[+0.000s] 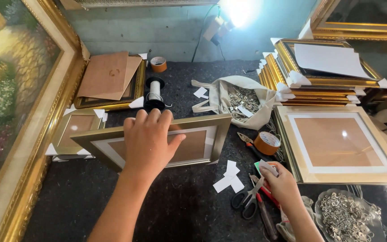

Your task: Attaching white cardboard corner protectors to the corners of picture frames to protect them during storage or transport.

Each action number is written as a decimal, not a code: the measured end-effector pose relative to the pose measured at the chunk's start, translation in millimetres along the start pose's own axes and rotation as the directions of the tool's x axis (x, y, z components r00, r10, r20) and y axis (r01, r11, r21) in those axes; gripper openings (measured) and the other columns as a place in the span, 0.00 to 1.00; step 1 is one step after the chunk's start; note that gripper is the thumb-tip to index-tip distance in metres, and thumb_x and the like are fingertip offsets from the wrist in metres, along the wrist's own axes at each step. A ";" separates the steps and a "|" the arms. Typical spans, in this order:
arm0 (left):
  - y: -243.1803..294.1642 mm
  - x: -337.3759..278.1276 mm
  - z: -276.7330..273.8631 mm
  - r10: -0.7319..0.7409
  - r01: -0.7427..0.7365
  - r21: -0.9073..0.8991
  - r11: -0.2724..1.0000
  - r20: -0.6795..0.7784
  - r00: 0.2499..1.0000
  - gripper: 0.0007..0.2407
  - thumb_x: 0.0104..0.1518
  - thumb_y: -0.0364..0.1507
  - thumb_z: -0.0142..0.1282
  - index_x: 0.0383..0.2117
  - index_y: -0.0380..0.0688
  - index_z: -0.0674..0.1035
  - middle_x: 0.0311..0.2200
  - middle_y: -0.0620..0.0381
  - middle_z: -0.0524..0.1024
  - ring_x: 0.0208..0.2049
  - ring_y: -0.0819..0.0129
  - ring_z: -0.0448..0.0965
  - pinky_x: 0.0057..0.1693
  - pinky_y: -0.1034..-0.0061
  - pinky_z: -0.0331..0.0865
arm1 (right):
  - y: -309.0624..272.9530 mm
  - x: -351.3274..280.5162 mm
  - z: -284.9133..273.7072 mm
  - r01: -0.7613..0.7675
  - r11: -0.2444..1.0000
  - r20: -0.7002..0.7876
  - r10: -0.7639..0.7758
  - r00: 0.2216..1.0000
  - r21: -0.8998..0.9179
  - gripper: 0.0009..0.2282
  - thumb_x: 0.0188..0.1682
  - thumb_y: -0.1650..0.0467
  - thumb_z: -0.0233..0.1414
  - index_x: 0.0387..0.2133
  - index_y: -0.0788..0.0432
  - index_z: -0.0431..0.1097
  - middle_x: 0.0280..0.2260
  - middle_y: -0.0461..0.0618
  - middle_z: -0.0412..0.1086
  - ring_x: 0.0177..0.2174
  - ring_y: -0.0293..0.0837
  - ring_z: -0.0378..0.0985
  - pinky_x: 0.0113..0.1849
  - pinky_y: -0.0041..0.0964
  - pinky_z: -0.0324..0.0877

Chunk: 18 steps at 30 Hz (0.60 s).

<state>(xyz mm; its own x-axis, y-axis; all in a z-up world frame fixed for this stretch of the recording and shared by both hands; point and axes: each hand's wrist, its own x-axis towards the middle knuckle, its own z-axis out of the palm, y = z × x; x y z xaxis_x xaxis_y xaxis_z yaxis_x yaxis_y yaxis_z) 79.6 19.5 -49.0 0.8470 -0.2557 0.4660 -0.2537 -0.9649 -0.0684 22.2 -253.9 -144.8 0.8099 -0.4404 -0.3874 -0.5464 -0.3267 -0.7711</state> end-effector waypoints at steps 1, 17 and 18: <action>2.1 1.2 -3.2 -0.002 0.002 0.002 1.000 -0.001 1.000 0.17 0.43 0.48 0.57 0.28 0.50 0.71 0.23 0.63 0.69 0.27 0.62 0.67 0.33 0.68 0.58 | 3.1 0.4 -0.5 0.003 1.000 0.002 -0.003 1.000 0.000 0.08 0.41 0.67 0.47 0.30 0.56 0.69 0.18 0.49 0.64 0.18 0.39 0.63 0.26 0.30 0.56; 45.4 31.8 5.0 0.271 -0.280 -0.253 0.926 -0.070 0.960 0.14 0.48 0.44 0.54 0.30 0.52 0.70 0.18 0.65 0.71 0.16 0.68 0.72 0.16 0.76 0.61 | -29.8 -12.4 -7.9 -0.047 0.682 0.210 -0.158 0.965 0.730 0.05 0.39 0.77 0.49 0.24 0.55 0.61 0.12 0.41 0.44 0.12 0.34 0.40 0.16 0.27 0.39; 44.8 31.6 1.4 0.273 -0.280 -0.299 0.912 -0.066 0.960 0.11 0.49 0.42 0.52 0.30 0.53 0.71 0.19 0.66 0.71 0.17 0.67 0.72 0.16 0.75 0.61 | -25.4 -7.9 -7.3 -0.021 0.658 0.221 -0.222 0.950 0.753 0.06 0.40 0.78 0.50 0.21 0.54 0.62 0.12 0.40 0.46 0.12 0.33 0.42 0.15 0.26 0.40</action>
<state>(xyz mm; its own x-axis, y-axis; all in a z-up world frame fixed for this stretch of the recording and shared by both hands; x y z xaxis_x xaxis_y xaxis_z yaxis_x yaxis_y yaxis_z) 95.7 -31.9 -38.6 0.7129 -0.5052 0.4864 -0.6083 -0.7906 0.0704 28.2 -248.2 -118.5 0.9377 -0.1608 -0.3080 -0.2162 0.4240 -0.8795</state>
